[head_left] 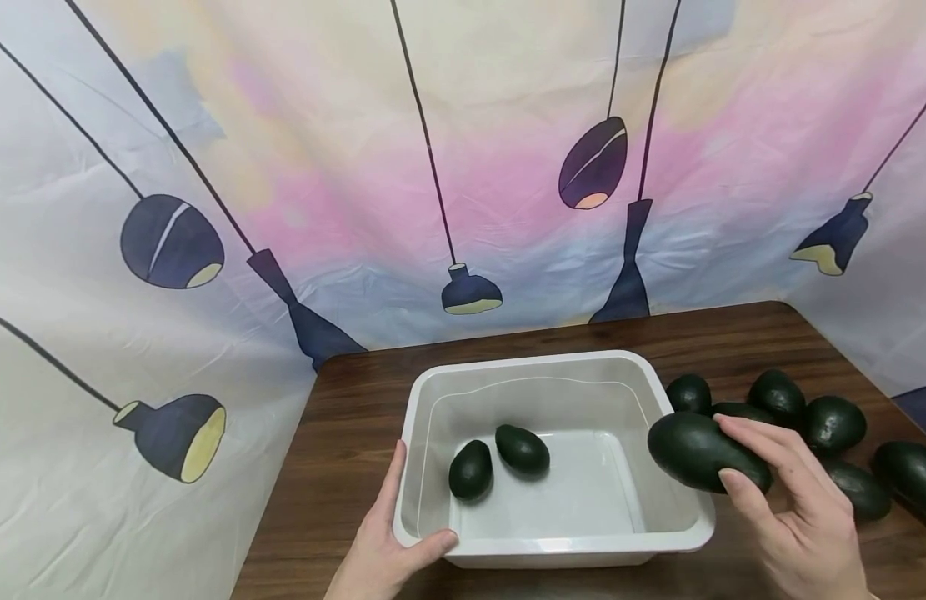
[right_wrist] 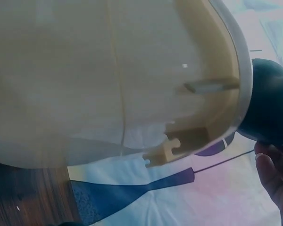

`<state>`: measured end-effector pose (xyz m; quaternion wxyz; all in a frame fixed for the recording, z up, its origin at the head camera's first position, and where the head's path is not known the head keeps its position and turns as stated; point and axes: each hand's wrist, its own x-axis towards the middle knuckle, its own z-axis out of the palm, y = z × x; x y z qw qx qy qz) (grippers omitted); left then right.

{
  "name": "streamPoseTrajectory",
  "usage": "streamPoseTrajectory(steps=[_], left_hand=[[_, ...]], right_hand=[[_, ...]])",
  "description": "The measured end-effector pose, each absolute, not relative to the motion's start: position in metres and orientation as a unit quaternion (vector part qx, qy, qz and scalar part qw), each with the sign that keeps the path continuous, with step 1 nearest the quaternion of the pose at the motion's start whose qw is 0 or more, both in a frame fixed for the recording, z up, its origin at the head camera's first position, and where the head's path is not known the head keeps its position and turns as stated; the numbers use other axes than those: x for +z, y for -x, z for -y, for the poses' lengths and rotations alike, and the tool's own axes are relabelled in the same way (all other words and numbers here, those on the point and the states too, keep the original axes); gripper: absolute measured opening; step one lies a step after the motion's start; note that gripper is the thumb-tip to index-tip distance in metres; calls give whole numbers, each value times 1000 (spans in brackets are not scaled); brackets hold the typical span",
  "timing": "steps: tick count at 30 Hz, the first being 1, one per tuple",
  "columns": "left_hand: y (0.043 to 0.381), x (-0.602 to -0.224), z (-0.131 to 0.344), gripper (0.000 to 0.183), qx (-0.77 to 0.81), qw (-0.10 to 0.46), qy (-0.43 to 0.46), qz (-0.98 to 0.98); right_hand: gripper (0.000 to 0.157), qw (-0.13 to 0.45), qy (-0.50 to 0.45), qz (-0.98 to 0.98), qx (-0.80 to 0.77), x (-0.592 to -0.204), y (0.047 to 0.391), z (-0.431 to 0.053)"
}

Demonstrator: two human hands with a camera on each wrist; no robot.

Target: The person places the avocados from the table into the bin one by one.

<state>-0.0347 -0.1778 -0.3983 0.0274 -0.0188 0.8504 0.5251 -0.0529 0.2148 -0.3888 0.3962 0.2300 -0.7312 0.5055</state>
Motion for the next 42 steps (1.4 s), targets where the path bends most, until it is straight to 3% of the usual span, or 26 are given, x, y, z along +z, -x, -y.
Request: streamPoseTrajectory(steps=[42], left_hand=[[33, -402, 181, 110, 507, -1, -2, -862]], right_hand=[[43, 341, -311, 739, 491, -388, 60, -196]])
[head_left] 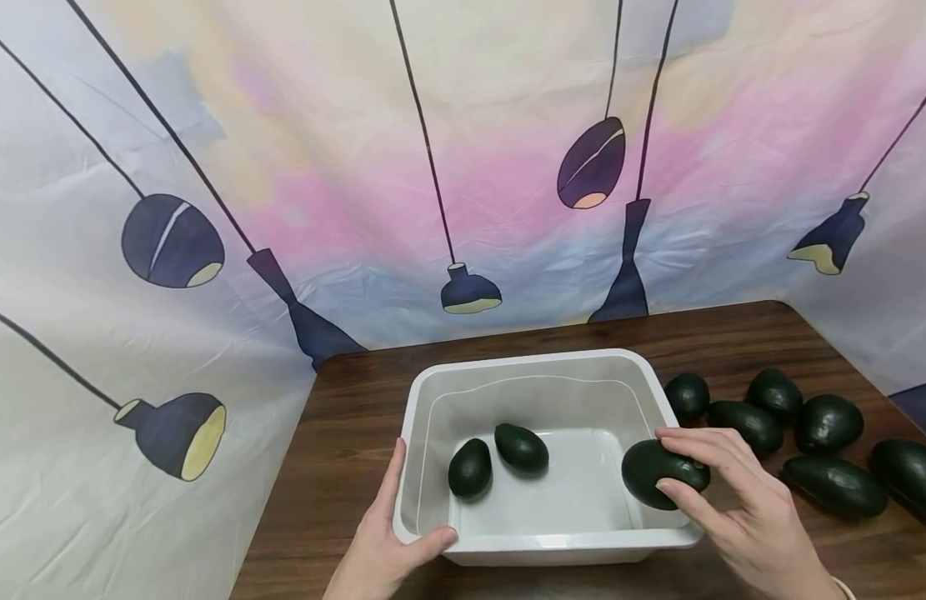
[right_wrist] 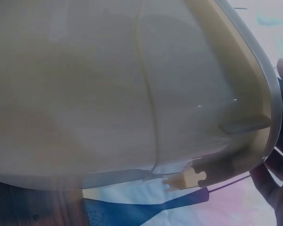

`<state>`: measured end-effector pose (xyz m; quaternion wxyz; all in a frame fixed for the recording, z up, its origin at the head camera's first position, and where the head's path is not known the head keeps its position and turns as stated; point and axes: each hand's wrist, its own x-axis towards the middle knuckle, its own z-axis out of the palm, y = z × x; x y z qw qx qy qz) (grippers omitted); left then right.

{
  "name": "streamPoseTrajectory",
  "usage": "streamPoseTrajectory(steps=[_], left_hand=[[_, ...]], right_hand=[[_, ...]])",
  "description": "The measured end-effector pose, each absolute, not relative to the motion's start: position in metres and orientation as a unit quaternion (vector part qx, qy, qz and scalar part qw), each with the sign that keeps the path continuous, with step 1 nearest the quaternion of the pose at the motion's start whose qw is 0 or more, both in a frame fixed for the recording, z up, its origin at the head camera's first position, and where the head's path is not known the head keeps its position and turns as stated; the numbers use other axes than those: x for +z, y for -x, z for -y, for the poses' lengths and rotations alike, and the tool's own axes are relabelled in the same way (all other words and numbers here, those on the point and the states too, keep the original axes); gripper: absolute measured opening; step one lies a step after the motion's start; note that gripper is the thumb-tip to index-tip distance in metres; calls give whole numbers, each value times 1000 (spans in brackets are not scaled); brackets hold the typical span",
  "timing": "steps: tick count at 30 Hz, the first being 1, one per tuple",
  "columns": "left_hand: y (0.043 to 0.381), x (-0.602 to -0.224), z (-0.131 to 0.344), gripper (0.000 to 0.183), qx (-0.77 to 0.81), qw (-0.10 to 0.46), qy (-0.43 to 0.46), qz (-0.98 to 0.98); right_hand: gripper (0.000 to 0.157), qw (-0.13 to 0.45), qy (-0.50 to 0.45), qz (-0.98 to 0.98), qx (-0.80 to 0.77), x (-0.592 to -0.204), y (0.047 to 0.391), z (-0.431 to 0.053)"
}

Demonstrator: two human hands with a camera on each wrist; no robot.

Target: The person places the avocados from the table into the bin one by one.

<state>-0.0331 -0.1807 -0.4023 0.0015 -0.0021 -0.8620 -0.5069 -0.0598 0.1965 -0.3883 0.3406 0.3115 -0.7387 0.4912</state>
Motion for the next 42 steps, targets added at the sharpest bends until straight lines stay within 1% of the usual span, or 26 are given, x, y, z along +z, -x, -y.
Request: streamPoseTrajectory(steps=[8, 13, 19, 25, 31, 35, 37, 40, 42], left_hand=[[33, -401, 179, 110, -508, -6, -6, 861], [33, -399, 179, 109, -512, -15, -13, 859], [33, -400, 179, 110, -524, -14, -14, 852], [33, -400, 178, 110, -535, -17, -14, 845], [34, -400, 178, 110, -536, -17, -14, 844], [34, -401, 178, 111, -537, -14, -11, 843], [34, -402, 179, 111, -535, -12, -9, 844], [34, -403, 179, 111, -539, -13, -9, 842], [34, -403, 179, 111, -542, -15, -8, 840]], right_hand=[[44, 324, -288, 770, 468, -382, 54, -192], [51, 327, -274, 775, 467, -389, 57, -195], [47, 339, -257, 772, 473, -392, 58, -199], [54, 335, -217, 796, 456, -391, 54, -205], [38, 373, -210, 777, 462, -388, 56, -218], [30, 408, -166, 785, 435, -393, 60, -234], [29, 424, -131, 793, 416, -397, 63, -244], [31, 430, -39, 819, 378, -403, 67, -259], [32, 422, 27, 836, 350, -409, 70, -270]])
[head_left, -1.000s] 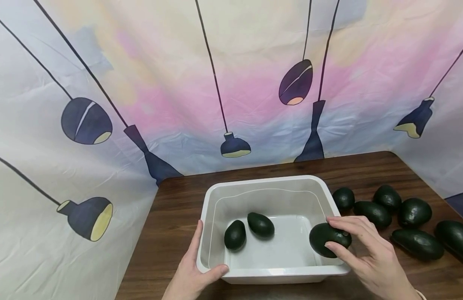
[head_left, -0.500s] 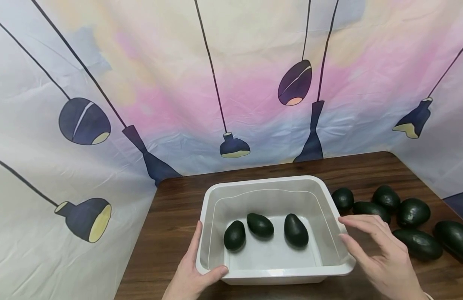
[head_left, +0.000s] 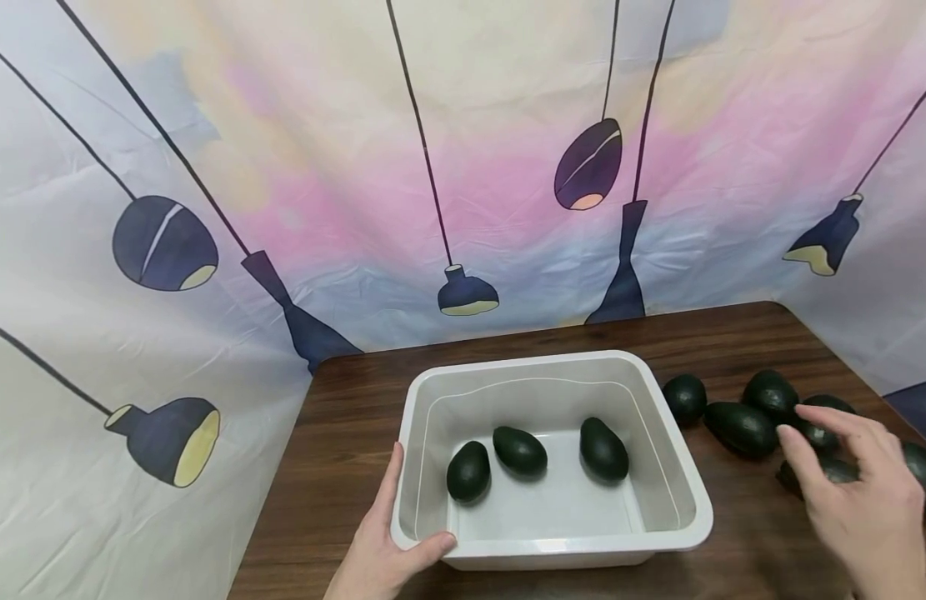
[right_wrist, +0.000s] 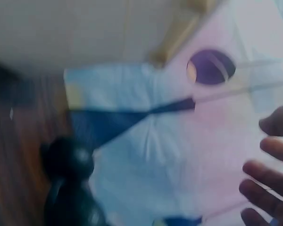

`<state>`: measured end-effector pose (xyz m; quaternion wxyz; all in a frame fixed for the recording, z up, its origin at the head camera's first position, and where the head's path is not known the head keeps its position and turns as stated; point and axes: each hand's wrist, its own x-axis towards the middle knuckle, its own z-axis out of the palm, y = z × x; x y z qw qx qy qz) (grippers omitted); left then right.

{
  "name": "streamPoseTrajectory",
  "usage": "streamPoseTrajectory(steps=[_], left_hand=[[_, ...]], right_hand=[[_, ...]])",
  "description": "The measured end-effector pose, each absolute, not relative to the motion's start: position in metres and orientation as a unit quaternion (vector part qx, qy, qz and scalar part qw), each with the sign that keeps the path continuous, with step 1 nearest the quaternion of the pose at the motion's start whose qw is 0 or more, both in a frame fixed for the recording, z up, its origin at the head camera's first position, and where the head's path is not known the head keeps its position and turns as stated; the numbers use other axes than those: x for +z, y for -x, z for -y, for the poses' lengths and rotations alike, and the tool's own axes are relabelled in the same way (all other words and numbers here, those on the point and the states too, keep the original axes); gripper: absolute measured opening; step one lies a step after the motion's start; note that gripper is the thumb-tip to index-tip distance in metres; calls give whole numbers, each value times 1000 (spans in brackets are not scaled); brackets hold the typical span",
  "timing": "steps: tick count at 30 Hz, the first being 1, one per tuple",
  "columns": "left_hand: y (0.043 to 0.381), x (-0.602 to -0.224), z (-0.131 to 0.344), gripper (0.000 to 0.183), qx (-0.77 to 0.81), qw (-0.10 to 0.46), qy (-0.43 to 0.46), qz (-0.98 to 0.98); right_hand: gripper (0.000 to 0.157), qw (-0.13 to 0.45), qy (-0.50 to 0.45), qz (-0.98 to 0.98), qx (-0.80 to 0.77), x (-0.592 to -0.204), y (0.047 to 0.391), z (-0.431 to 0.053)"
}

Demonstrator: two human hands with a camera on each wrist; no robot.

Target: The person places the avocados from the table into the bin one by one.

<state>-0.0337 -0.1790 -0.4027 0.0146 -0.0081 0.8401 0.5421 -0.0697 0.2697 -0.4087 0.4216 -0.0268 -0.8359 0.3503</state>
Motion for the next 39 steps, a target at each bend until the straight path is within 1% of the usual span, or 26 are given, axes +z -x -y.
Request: streamPoseTrajectory(steps=[2, 4, 7, 11, 14, 19, 25, 31, 35, 39], left_hand=[[33, -403, 179, 111, 543, 16, 9, -839], [33, -403, 179, 111, 543, 16, 8, -840], [33, -404, 180, 111, 536, 11, 4, -844], [34, -405, 180, 111, 533, 4, -3, -846], [35, -404, 180, 111, 533, 6, -2, -846], [35, -402, 180, 111, 531, 13, 4, -847], [34, -402, 180, 111, 533, 10, 2, -846], [34, -402, 180, 110, 526, 4, 2, -850], [34, -402, 179, 110, 531, 3, 0, -847], [33, -402, 179, 110, 536, 8, 2, -844]], right_hand=[[32, 403, 83, 847, 337, -415, 72, -279], [33, 389, 116, 850, 336, -422, 74, -288], [40, 342, 163, 857, 348, -429, 77, -299], [51, 262, 214, 878, 340, -439, 83, -310], [55, 228, 231, 885, 335, -450, 87, -318], [55, 213, 249, 884, 332, -469, 93, -325], [59, 187, 271, 885, 328, -479, 98, -327], [70, 125, 291, 895, 314, -486, 101, -330], [73, 82, 300, 903, 296, -490, 102, -331], [75, 53, 293, 911, 285, -493, 101, -331]])
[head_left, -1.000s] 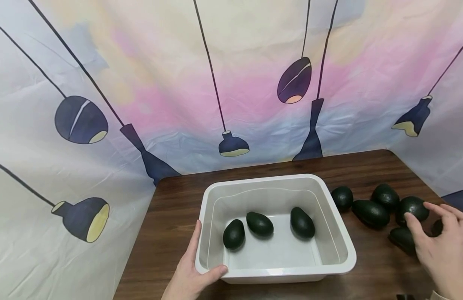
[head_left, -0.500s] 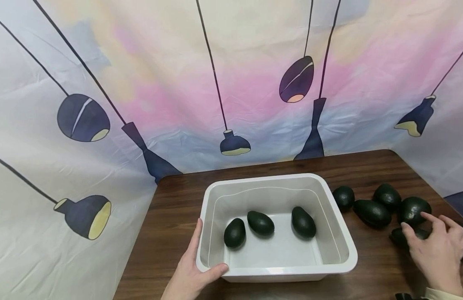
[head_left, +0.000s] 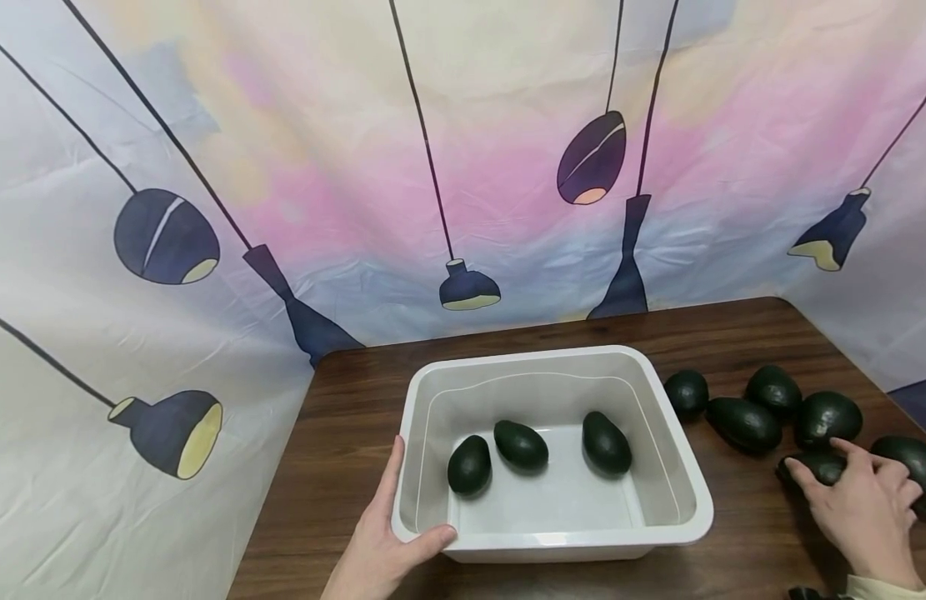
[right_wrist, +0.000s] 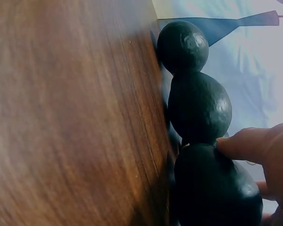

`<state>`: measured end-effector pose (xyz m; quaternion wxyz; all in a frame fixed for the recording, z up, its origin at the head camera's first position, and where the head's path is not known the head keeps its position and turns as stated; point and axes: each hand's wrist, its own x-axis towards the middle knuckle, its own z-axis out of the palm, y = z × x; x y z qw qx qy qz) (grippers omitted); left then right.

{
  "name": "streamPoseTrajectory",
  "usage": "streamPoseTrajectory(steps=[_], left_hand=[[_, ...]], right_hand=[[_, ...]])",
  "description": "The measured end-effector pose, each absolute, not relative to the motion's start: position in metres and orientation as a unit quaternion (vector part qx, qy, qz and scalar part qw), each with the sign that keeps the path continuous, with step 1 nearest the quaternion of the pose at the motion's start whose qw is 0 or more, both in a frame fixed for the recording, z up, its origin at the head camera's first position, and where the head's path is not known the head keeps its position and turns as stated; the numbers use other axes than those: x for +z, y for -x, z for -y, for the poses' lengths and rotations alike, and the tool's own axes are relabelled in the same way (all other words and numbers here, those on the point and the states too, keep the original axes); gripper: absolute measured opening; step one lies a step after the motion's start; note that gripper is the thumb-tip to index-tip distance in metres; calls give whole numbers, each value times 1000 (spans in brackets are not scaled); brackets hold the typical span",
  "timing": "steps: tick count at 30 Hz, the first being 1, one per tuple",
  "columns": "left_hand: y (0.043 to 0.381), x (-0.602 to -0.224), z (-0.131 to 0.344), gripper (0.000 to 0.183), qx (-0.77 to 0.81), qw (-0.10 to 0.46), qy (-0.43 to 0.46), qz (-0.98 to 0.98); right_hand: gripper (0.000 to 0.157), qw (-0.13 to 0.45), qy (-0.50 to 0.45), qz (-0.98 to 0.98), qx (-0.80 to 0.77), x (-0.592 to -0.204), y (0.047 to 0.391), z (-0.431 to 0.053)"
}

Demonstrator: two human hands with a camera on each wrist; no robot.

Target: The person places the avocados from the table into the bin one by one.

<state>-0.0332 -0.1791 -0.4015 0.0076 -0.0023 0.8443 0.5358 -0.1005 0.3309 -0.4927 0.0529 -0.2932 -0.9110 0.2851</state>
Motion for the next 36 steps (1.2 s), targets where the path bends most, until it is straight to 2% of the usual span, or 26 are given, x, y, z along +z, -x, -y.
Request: streamPoseTrajectory(steps=[8, 16, 26, 32, 36], left_hand=[[33, -402, 180, 110, 534, 8, 3, -845], [34, -402, 180, 109, 528, 10, 6, -849], [34, -400, 179, 110, 532, 20, 14, -846], [35, -400, 179, 109, 530, 24, 15, -848], [35, -400, 179, 109, 522, 23, 17, -853]], right_hand=[[80, 39, 269, 922, 277, -493, 94, -330], [77, 43, 279, 917, 281, -496, 93, -329], [81, 82, 276, 916, 281, -491, 88, -331], [89, 83, 279, 909, 299, -476, 83, -331], [86, 111, 264, 907, 310, -462, 79, -326]])
